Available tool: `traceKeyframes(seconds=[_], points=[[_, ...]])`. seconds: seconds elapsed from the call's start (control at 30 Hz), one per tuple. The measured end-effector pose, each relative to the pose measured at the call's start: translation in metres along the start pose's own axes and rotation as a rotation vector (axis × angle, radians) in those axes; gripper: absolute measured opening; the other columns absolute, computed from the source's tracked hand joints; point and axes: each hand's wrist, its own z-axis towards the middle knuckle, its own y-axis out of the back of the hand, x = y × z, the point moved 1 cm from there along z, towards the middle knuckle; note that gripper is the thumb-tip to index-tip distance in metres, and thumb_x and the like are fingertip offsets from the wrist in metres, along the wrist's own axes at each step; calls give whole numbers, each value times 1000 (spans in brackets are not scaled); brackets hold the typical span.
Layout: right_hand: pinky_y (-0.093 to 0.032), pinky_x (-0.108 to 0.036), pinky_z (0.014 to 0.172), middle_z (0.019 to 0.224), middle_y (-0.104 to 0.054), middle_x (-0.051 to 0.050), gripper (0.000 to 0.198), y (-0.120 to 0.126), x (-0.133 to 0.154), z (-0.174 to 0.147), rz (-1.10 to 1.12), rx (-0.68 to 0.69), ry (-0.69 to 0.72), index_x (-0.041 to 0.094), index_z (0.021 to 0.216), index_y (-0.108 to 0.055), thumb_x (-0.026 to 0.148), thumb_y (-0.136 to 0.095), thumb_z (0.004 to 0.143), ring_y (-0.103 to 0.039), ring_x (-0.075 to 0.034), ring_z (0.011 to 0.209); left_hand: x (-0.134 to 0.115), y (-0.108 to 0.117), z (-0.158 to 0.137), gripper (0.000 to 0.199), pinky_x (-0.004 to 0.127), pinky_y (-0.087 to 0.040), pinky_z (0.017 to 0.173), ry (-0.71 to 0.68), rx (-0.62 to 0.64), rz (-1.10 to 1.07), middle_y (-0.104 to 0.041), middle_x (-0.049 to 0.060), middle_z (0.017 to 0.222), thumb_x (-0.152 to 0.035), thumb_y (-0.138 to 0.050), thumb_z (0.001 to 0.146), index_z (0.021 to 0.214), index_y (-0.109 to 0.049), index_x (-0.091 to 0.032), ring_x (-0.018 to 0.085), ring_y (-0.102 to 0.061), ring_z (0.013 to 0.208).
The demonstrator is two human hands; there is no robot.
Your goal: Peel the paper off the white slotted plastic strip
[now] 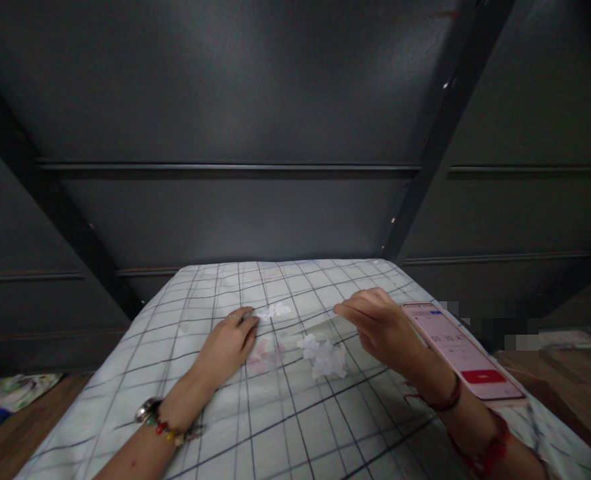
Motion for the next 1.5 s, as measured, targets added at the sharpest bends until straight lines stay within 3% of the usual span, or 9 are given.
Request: traceKeyframes(seconds=[0.2, 0.43, 0.57, 0.8, 0.97, 1.13, 1.3, 1.4, 1.5], points=[[-34, -30, 64, 71, -62, -2, 39, -2, -4, -3, -29, 0, -63, 18, 88, -60, -7, -36, 69, -49, -16, 68, 1, -1, -1, 30, 43, -48, 94, 13, -13, -1, -58, 15, 123, -20, -39, 91, 110, -62, -14, 25, -59, 107], [-35, -29, 65, 77, -66, -1, 36, -6, 13, 2, 56, -79, 77, 17, 91, -58, -6, -35, 77, -50, -14, 70, 0, 1, 0, 29, 42, -49, 94, 29, 0, -5, -58, 15, 122, -17, -41, 90, 108, -63, -13, 26, -59, 108], [-36, -30, 67, 78, -66, -1, 34, -12, 9, 1, -1, -132, 1, 17, 95, -58, -4, -36, 80, -50, -15, 71, 0, 2, 1, 30, 41, -48, 95, 45, 12, 30, -58, 15, 122, -17, -41, 90, 109, -63, -12, 25, -58, 108], [-33, -32, 69, 78, -66, -2, 35, -36, 2, 0, -147, 10, -94, 17, 92, -62, -5, -40, 77, -50, -17, 75, 2, -1, 0, 30, 43, -49, 94, 56, -17, 37, -59, 14, 122, -19, -41, 90, 109, -64, -14, 26, -58, 109], [-32, -32, 69, 76, -65, -2, 37, -28, -3, -1, -125, 76, -67, 18, 85, -64, -7, -38, 75, -50, -17, 74, 3, -1, -1, 31, 43, -49, 94, 57, -24, 10, -60, 15, 121, -19, -40, 90, 107, -64, -13, 27, -59, 107], [-33, -31, 71, 75, -66, -2, 38, -12, -8, -2, -140, 37, -101, 18, 84, -64, -7, -38, 74, -50, -17, 75, 4, -2, -1, 29, 41, -49, 94, 58, -37, 32, -61, 12, 120, -20, -42, 89, 107, -64, -16, 24, -60, 105], [-33, -31, 72, 79, -67, -3, 34, -29, -3, 2, -175, -64, -118, 17, 93, -64, -4, -41, 79, -51, -18, 78, 2, -1, 0, 31, 41, -49, 94, 54, 5, 67, -60, 14, 122, -19, -40, 90, 110, -63, -13, 25, -60, 107], [-32, -31, 70, 76, -66, -2, 32, -40, 0, 3, -173, -3, -82, 17, 91, -64, -4, -43, 79, -51, -17, 76, 2, 0, 0, 30, 42, -50, 93, 56, -4, 61, -60, 14, 122, -19, -41, 89, 109, -63, -14, 25, -60, 106], [-31, -31, 69, 75, -65, -1, 34, -35, -3, 0, -142, 75, -58, 17, 86, -63, -6, -42, 76, -50, -17, 74, 3, -1, -1, 29, 41, -50, 93, 57, -34, 41, -61, 12, 120, -18, -43, 88, 107, -64, -16, 24, -60, 107]])
